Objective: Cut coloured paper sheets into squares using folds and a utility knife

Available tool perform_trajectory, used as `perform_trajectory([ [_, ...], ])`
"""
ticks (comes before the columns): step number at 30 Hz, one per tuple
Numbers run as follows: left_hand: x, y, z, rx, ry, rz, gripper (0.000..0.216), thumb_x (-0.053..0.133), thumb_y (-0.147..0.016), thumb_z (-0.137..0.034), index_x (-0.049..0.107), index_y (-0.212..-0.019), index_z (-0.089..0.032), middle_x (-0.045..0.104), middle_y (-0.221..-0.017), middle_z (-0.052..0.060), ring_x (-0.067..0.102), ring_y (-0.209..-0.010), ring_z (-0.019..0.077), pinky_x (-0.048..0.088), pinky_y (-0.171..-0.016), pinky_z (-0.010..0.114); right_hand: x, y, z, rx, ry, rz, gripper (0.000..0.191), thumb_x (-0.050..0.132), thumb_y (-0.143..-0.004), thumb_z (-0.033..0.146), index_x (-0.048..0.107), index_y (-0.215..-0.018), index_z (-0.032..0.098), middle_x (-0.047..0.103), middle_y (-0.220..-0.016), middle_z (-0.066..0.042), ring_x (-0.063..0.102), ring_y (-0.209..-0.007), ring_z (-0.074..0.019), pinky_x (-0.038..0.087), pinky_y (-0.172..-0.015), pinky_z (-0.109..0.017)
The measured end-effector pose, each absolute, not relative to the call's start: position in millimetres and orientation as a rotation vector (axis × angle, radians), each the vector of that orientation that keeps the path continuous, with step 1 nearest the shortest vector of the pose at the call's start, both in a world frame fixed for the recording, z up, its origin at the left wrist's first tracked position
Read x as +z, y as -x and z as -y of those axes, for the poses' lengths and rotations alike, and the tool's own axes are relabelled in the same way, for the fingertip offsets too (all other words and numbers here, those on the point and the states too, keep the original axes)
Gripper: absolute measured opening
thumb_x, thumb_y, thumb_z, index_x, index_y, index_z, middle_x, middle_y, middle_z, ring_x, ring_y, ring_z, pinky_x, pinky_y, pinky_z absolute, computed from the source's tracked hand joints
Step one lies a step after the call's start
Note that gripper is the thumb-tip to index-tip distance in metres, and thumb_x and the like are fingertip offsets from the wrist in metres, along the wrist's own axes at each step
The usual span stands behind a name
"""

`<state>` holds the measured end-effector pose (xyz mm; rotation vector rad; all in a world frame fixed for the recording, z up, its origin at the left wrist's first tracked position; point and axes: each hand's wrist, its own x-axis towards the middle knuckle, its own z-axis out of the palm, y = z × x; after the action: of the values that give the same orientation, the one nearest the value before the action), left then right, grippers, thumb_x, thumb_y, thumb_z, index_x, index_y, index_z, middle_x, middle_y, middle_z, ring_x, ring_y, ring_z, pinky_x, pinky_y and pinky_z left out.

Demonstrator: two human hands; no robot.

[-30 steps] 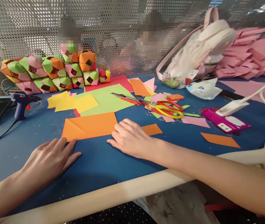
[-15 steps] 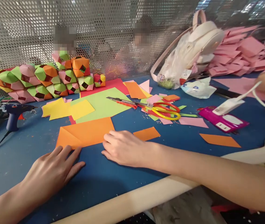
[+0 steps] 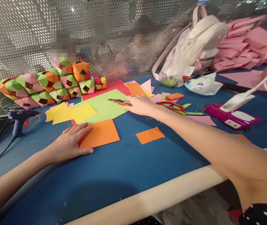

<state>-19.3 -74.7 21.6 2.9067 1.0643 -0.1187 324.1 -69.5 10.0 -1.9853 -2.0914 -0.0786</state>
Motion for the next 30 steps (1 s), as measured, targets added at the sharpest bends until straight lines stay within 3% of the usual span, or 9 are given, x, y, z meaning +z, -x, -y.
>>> perform_trajectory([
  [6,22.7,24.3,74.3,-0.022,-2.922,-1.159,0.080,0.042,-0.083,-0.078,0.041,-0.145,-0.026,0.041,-0.150,0.013,0.044,-0.130,0.0369,0.034,-0.104,0.055,-4.6,-314.0,69.0,-0.056,1.893,2.039,0.031,0.049,-0.087,0.031,0.063,-0.112,0.018,0.065,-0.106,-0.013,0.062,-0.094,-0.0288,0.048,-0.075,-0.041],
  [15,19.7,25.5,75.0,0.120,-2.893,-1.214,0.071,0.042,-0.087,-0.072,0.047,-0.137,-0.023,0.053,-0.137,0.012,0.051,-0.119,0.0317,0.040,-0.097,0.052,5.7,-311.4,87.1,0.139,1.827,1.910,0.030,0.049,-0.086,0.026,0.065,-0.111,0.018,0.070,-0.107,-0.009,0.066,-0.093,-0.0247,0.053,-0.078,-0.038],
  [22,13.7,25.7,73.6,0.197,-2.852,-1.237,0.058,0.051,-0.089,-0.062,0.049,-0.134,-0.026,0.054,-0.135,0.009,0.051,-0.121,0.0301,0.043,-0.097,0.051,-5.8,-322.2,120.0,0.063,1.604,1.977,0.023,0.050,-0.084,0.026,0.065,-0.101,0.021,0.070,-0.103,-0.008,0.066,-0.093,-0.0255,0.053,-0.079,-0.041],
  [30,9.7,31.4,72.2,0.268,-2.905,-1.187,0.047,0.051,-0.091,-0.057,0.057,-0.125,-0.026,0.054,-0.131,0.011,0.052,-0.115,0.0295,0.045,-0.093,0.052,-13.8,-325.8,132.2,0.022,1.550,2.045,0.024,0.046,-0.086,0.023,0.063,-0.103,0.020,0.067,-0.101,-0.009,0.064,-0.092,-0.0246,0.053,-0.076,-0.039],
])
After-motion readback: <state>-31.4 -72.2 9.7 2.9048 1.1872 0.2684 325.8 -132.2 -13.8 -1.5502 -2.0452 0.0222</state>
